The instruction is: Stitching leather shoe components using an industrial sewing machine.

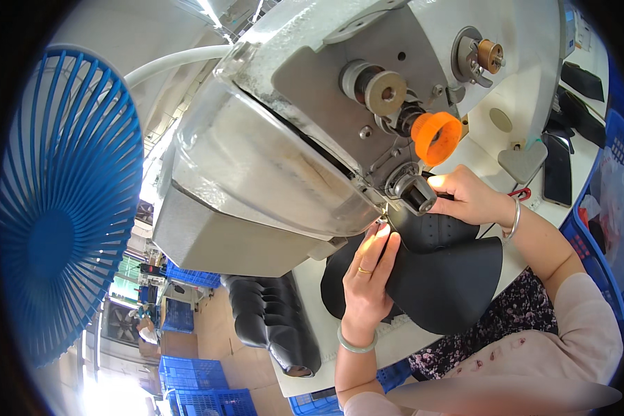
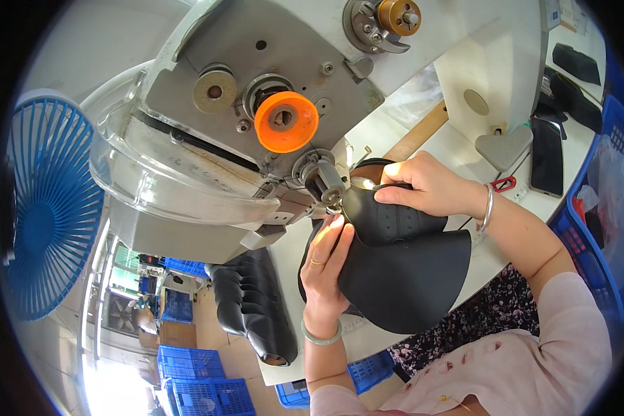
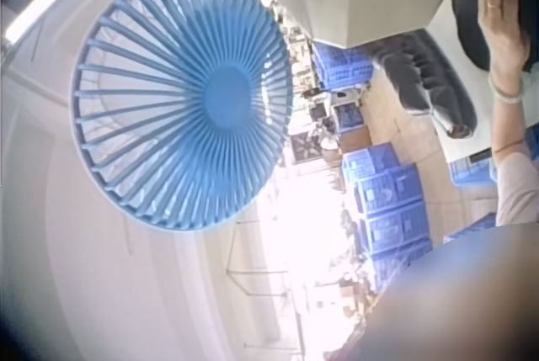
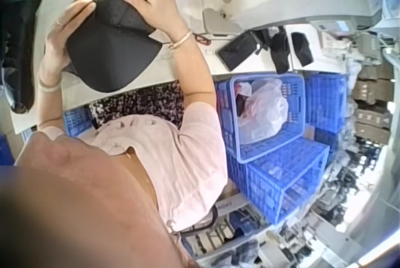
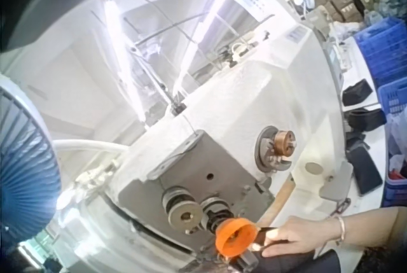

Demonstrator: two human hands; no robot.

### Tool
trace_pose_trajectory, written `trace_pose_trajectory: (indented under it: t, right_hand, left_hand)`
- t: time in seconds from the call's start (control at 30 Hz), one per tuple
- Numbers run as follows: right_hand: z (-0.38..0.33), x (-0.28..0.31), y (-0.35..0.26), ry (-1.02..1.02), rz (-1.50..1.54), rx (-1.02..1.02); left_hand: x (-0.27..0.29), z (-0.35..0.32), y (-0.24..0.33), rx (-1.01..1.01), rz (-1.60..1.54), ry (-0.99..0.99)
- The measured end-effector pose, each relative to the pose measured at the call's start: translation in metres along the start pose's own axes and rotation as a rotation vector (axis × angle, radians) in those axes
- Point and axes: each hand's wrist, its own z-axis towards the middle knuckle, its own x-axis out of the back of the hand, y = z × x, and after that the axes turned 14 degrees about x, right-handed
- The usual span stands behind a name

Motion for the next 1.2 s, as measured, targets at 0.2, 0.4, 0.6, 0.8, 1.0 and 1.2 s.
trace_pose_trajectory:
  t: [0.2,0.4,0.6,0.8,1.0,1.2]
  right_hand:
    - [0.003,0.000,-0.002,-0.003,0.022,-0.010]
    - [0.008,0.002,-0.007,-0.030,0.017,-0.051]
    - [0.009,0.000,0.016,-0.004,-0.008,0.027]
    - [0.021,0.010,0.022,-0.062,0.049,-0.013]
    - [0.025,0.009,0.008,-0.044,0.033,0.031]
    - [0.030,0.012,0.001,-0.071,0.024,-0.037]
  left_hand:
    - [0.003,0.002,0.002,0.002,-0.008,0.009]
    - [0.006,0.000,-0.002,-0.005,0.062,-0.006]
    - [0.006,0.004,0.005,0.014,0.134,-0.002]
    - [-0.001,0.005,0.003,-0.010,0.129,0.055]
    - [0.003,0.005,0.001,0.006,0.064,0.055]
    - [0.003,0.005,-0.003,0.027,0.076,0.068]
